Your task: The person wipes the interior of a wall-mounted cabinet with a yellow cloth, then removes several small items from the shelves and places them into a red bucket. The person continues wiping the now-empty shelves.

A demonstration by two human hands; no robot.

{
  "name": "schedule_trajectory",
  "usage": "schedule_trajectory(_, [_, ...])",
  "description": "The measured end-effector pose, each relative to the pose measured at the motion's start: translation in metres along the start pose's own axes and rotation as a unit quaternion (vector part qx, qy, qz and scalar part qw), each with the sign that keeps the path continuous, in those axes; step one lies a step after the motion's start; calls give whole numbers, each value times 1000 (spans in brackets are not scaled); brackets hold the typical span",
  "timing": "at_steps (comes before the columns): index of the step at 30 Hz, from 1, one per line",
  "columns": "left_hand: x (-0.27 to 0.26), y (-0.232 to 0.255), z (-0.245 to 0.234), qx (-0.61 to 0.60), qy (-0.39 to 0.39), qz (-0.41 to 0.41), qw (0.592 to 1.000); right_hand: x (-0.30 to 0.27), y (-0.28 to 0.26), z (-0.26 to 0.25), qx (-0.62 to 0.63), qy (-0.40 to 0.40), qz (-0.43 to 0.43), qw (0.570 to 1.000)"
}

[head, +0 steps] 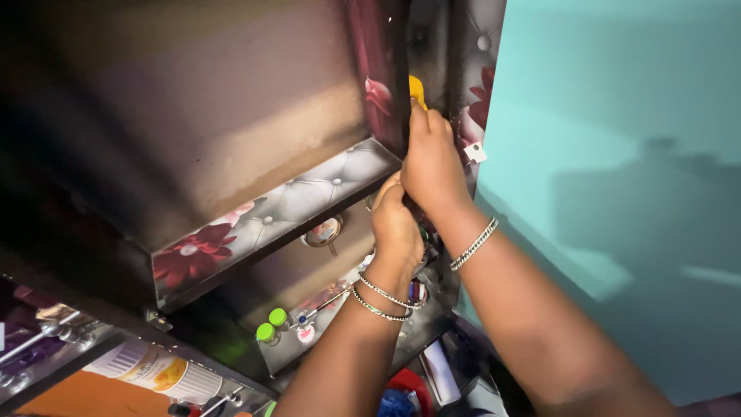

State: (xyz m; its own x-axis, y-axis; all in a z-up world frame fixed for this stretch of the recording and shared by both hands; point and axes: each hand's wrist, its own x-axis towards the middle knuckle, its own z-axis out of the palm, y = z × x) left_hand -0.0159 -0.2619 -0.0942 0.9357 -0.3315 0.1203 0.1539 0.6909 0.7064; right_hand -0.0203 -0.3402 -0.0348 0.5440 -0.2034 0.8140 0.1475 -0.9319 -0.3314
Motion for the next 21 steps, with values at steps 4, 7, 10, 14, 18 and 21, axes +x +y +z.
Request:
schedule_trajectory(4, [1,9,7,-79,-11,-80,994,-16,-5,-20,-17,-13,-11,1000])
schedule_trajectory(7, [-3,4,13,-120,-49,-93,987,-35,-10,-41,-18,7,-37,999])
schedule_trajectory(10, [-3,0,12,-128,-27,-147,980,-59,-12,-67,30,23,-18,999])
schedule_trajectory(14, [-4,-19,-2,-214,-99,-147,960,-107,-7,-85,91,-37,34,995])
schedule_trajectory(18, [-5,-41,-15,-219,-94,-160,958,-153,14,-80,206,-30,144,967])
schedule_trajectory(21, [-3,-51,-21,-197,-68,-142,968,-178,28,-66,402,-10,248,882])
